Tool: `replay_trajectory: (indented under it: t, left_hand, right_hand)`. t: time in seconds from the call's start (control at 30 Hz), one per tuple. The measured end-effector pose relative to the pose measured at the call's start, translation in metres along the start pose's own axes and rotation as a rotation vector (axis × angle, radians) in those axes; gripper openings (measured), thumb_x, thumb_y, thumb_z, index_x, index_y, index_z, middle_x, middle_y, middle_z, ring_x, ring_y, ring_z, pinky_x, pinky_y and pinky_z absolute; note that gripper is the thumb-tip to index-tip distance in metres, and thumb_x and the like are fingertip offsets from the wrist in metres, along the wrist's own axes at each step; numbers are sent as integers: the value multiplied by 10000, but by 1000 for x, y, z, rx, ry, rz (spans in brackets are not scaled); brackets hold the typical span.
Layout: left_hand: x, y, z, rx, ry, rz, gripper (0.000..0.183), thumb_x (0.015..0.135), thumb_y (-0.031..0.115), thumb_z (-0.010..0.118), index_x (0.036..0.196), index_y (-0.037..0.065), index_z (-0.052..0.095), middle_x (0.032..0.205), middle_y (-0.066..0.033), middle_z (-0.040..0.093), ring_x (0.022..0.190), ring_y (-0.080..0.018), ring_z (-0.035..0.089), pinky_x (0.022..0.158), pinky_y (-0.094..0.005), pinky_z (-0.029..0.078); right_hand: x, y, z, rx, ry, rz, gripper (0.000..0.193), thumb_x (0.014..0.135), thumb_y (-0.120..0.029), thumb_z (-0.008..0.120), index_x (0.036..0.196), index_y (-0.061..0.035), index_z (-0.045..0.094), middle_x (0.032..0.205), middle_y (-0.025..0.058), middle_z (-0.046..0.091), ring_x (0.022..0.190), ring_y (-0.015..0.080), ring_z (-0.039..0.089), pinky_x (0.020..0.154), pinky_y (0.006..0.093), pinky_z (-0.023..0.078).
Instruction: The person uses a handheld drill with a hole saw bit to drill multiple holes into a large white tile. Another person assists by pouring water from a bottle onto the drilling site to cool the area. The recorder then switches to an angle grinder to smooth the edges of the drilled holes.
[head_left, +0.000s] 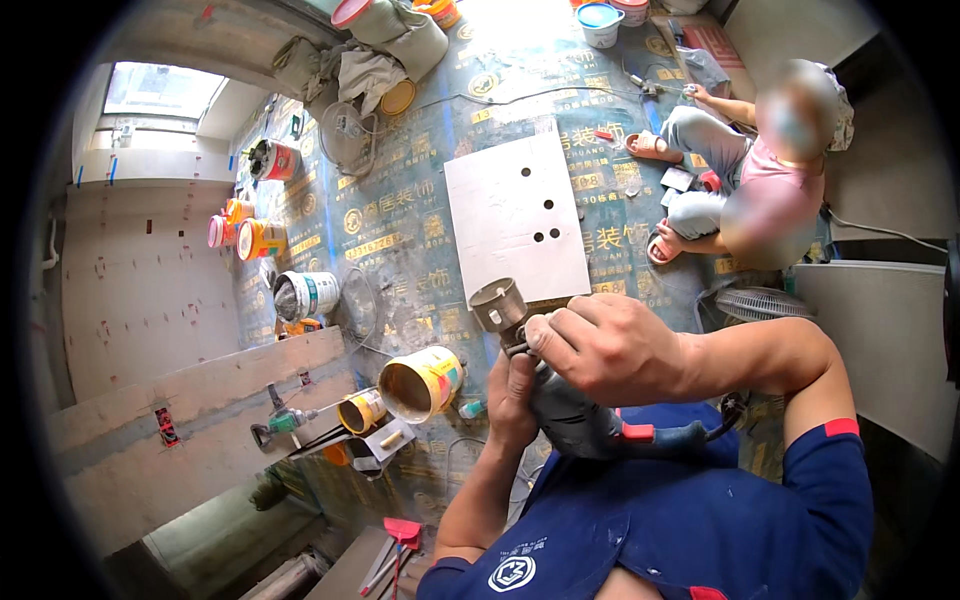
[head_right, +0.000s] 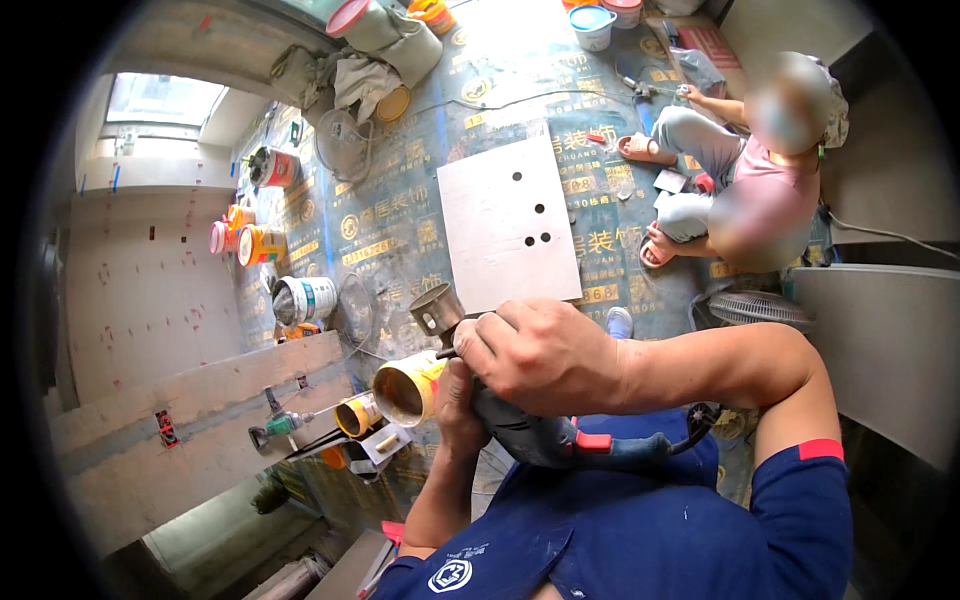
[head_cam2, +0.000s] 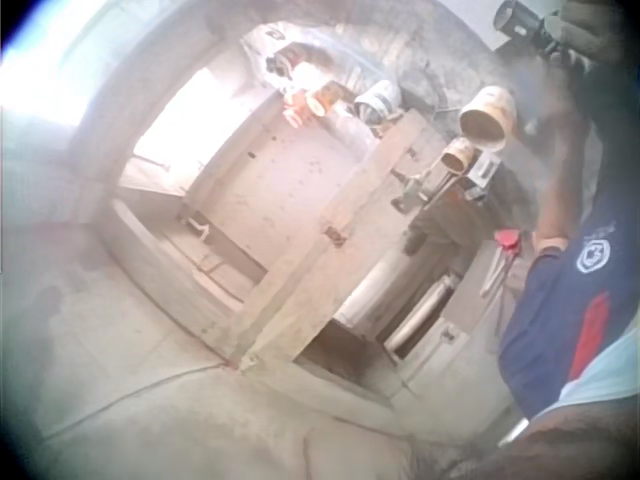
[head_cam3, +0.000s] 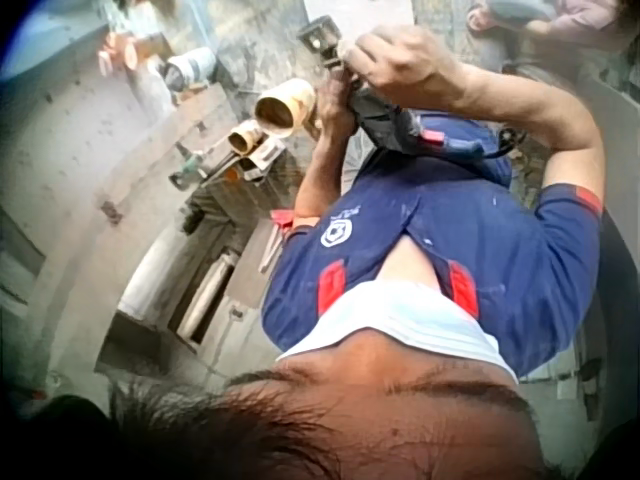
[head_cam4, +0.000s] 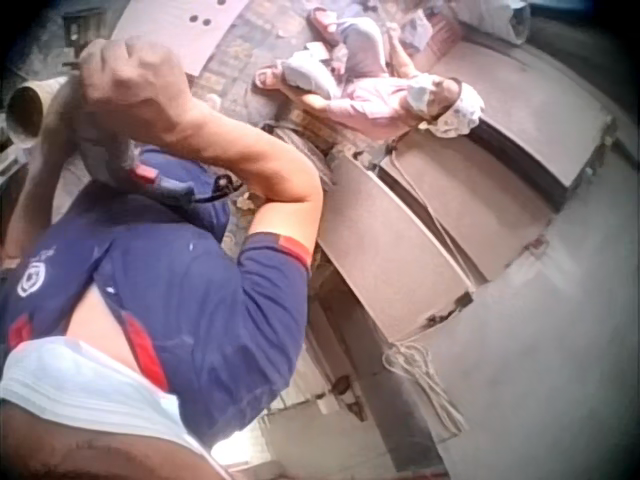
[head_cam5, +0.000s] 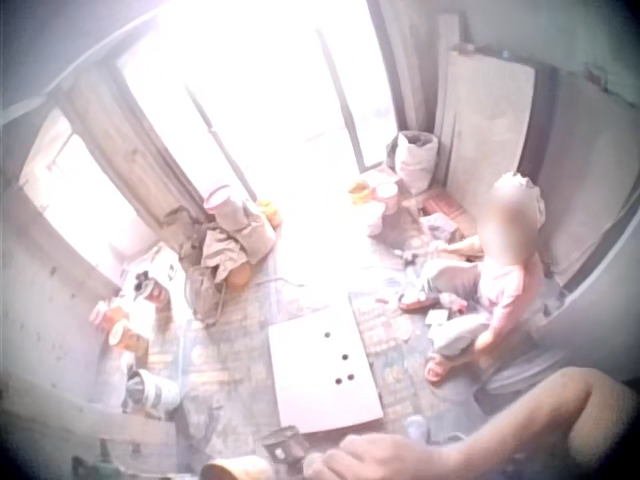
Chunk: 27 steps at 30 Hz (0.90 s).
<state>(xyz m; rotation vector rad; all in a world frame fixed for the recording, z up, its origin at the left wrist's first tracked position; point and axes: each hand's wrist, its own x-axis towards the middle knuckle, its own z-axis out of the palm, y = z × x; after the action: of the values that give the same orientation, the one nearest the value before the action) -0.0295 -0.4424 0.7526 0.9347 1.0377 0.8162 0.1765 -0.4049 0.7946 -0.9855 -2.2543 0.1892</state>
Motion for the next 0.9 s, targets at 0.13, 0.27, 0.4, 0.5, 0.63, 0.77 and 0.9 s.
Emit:
replay_trajectory:
  t: [0.13,0.27,0.4,0.5,0.63,0.77,0.9]
  left_hand:
    - [1,5,9,48,21,9,527,1093,390,500,1423,-21,505,1247,-79,622,1122,-140,572,979,-303,452]
    - [5,5,12,-35,-12,18,497,1101,359,481,1422,-19,511,1173,-66,655,1047,-123,603,918,-275,483]
    - [4,18,21,-51,15,-2,469,1094,385,491,1314,-19,581,955,-35,676,876,-111,608,789,-276,504]
    - [2,12,19,74,67,11,463,1077,423,526,1206,-13,617,825,-17,629,786,-100,558,714,-303,482]
    - [7,28,21,245,61,62,465,1067,435,534,1164,-12,616,809,-99,671,773,-201,644,725,-358,507]
    - [8,25,19,321,79,39,433,1040,393,584,1169,-20,596,827,-198,708,851,-364,714,769,-431,535]
    - [4,32,27,371,50,-1,443,1019,348,640,1217,-42,575,951,-138,706,873,-215,689,798,-363,541]
  right_hand:
    - [1,3,-4,-36,-7,-34,301,797,-148,638,1035,35,660,797,65,630,739,211,671,648,329,531]
    - [-9,31,8,48,69,-133,365,799,-148,673,1128,11,673,828,37,637,736,197,659,654,334,523]
    - [-3,41,5,41,8,-191,416,798,-154,692,1184,-1,671,857,49,657,738,209,662,643,344,527]
    - [-4,40,1,15,25,-188,390,807,-134,674,1174,-6,674,894,63,674,809,213,696,687,334,552]
    - [5,55,1,-57,30,-307,333,839,-130,671,1152,-17,685,911,64,677,827,209,709,713,317,561]
    - [15,62,0,-71,3,-394,244,871,-135,669,1088,-28,701,904,51,678,830,197,709,719,320,557]
    - [17,63,6,20,-9,-331,223,827,-87,682,1042,-30,675,869,64,664,773,212,685,692,344,534]
